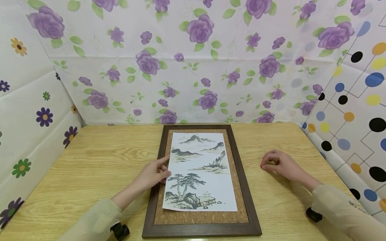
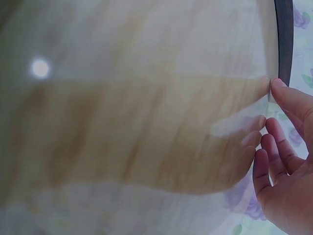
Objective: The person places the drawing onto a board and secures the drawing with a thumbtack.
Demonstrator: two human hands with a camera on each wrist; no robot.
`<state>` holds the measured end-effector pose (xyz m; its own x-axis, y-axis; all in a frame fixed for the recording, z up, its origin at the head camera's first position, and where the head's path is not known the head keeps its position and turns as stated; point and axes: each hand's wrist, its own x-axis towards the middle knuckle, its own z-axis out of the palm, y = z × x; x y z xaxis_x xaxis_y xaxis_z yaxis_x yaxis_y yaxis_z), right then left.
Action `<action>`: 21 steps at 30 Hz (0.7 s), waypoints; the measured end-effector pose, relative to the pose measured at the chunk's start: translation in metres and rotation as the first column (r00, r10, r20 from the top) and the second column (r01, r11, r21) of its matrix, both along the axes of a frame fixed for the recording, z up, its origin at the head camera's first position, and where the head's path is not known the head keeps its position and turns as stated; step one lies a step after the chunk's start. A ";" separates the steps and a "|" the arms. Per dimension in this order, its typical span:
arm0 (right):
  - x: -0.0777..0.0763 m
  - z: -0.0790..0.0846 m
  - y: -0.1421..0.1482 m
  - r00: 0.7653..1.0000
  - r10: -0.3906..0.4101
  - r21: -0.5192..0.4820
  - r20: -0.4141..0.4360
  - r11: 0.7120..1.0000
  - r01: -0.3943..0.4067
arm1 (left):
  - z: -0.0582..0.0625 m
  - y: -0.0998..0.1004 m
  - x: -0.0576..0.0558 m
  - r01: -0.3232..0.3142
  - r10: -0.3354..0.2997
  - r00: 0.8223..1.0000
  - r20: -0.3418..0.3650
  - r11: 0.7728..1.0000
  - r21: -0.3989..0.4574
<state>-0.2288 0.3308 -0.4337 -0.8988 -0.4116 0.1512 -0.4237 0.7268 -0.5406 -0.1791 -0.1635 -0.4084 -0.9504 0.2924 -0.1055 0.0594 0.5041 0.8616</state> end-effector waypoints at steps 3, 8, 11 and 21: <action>-0.002 0.002 -0.003 1.000 -0.006 0.008 0.015 1.000 0.006 | 0.000 0.000 0.000 0.008 -0.009 1.000 -0.008 1.000 -0.014; -0.010 0.011 -0.011 1.000 -0.002 -0.008 0.031 1.000 0.002 | 0.002 0.001 0.001 0.005 -0.006 1.000 -0.010 0.999 -0.034; -0.016 0.019 -0.017 1.000 0.001 -0.012 0.025 1.000 -0.001 | 0.002 0.002 0.001 0.012 -0.014 0.999 -0.029 0.999 -0.049; -0.047 0.052 -0.057 1.000 0.024 -0.018 0.004 1.000 -0.024 | 0.000 0.002 -0.001 0.014 -0.020 0.998 -0.062 0.996 -0.092</action>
<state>-0.2760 0.2738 -0.3814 -0.8891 -0.4306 0.1552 -0.4391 0.7066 -0.5549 -0.1801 -0.1615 -0.4082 -0.9510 0.3003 -0.0729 0.1211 0.5792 0.8061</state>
